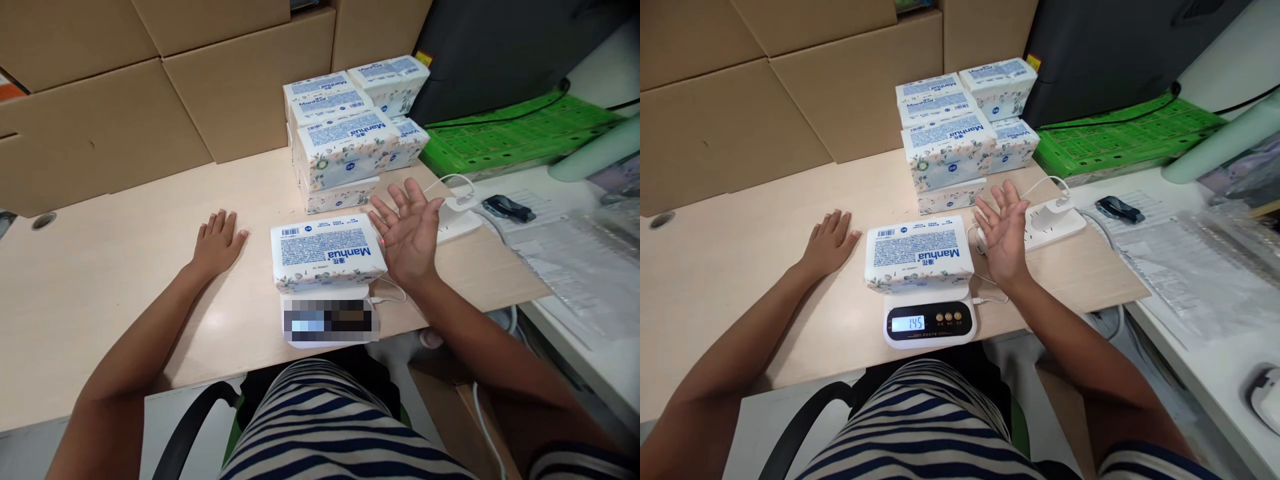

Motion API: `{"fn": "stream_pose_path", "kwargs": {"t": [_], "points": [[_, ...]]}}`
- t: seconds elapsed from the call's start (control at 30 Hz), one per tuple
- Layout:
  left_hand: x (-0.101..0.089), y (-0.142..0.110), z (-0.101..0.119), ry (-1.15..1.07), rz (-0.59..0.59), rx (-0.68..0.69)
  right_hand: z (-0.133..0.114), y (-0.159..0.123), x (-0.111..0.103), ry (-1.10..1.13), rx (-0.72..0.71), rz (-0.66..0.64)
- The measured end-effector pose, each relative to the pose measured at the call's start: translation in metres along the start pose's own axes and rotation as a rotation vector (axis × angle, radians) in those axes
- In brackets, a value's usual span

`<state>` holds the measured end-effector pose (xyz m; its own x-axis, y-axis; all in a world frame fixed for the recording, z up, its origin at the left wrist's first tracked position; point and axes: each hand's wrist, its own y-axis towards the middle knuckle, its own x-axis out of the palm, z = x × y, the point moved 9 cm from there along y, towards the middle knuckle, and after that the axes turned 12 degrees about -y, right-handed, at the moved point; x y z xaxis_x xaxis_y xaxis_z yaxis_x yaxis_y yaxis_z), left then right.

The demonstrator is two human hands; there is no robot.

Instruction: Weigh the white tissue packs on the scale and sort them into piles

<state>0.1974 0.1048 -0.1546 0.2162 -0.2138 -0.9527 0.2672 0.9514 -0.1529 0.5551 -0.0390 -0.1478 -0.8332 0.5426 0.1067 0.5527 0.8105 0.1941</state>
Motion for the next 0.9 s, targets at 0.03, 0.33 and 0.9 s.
{"fn": "stream_pose_path", "kwargs": {"t": [0.03,0.33,0.9], "points": [[0.0001,-0.0001,0.0001,0.000,0.001,-0.001,0.0000,0.0001,0.0000,-0.001,0.001,0.001],[-0.0007,-0.0002,0.0004,0.017,0.007,0.006,-0.0027,-0.0009,0.0014,-0.020,0.031,0.031],[-0.0002,0.0007,0.0000,-0.026,0.024,0.032,0.0001,-0.0012,0.0015,-0.011,0.102,-0.019]]}}
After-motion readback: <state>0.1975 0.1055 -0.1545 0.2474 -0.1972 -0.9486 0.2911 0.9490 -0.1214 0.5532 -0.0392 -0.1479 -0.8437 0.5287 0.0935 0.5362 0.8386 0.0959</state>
